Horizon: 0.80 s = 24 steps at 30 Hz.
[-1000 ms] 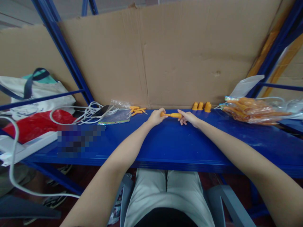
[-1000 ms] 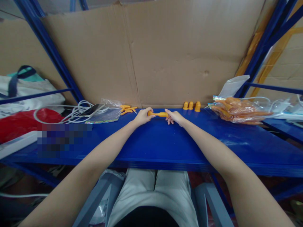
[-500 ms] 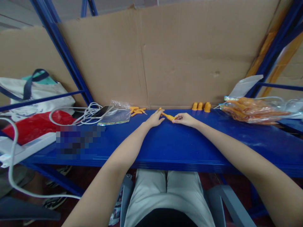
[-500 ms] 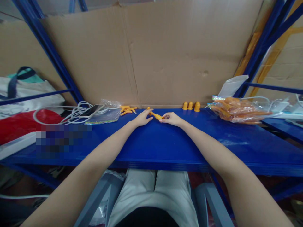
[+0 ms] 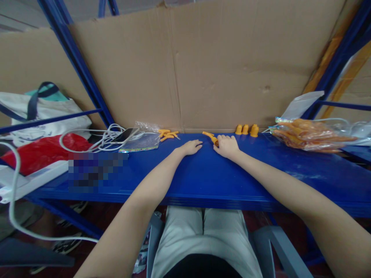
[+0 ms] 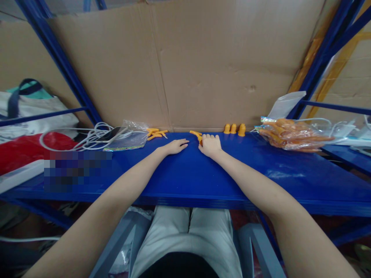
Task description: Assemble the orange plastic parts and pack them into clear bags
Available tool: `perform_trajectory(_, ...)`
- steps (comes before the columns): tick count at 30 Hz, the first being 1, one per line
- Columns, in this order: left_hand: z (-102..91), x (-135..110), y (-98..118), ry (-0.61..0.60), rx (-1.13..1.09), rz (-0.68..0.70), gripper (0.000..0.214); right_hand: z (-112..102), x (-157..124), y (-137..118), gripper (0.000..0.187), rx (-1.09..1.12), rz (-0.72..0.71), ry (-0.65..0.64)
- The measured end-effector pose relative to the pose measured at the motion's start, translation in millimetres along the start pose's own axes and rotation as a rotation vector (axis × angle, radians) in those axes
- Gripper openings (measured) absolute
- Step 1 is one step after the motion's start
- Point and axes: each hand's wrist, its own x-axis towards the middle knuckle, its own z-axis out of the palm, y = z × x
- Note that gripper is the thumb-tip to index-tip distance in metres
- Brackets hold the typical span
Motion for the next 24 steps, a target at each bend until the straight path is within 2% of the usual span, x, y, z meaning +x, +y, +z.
perform_trajectory(4, 0.5, -1, 1, 0.018, -0.04, -0.006, 0.042, 7, 5, 18, 0.036, -0.022, 0.113, 0.025)
perform_trajectory(7, 0.3, -1, 1, 0.057, -0.041, -0.048, 0.042, 13, 8, 29, 0.039, 0.025, 0.156, -0.007)
perform_trajectory(12, -7.5, -9, -10, 0.218, 0.045, -0.29, 0.053, 27, 13, 37, 0.049, 0.18, 0.136, -0.131)
perform_trajectory(15, -11.9, -16, -25, 0.3, 0.067, -0.519, 0.058, 36, 16, 41, 0.053, 0.214, 0.126, -0.125)
perform_trajectory(17, -12.7, -20, -35, 0.254, 0.049, -0.647, 0.058, 42, 17, 44, 0.054, 0.223, 0.087, -0.091)
perform_trajectory(18, -12.5, -22, -39, 0.21, 0.038, -0.669, 0.057, 44, 17, 45, 0.054, 0.226, 0.063, -0.071)
perform_trajectory(21, -11.0, -23, -45, 0.134, 0.035, -0.646, 0.054, 44, 17, 45, 0.054, 0.222, -0.001, -0.04)
perform_trajectory(24, -9.7, -21, -46, 0.149, 0.047, -0.645, 0.054, 39, 15, 40, 0.054, 0.21, -0.057, -0.047)
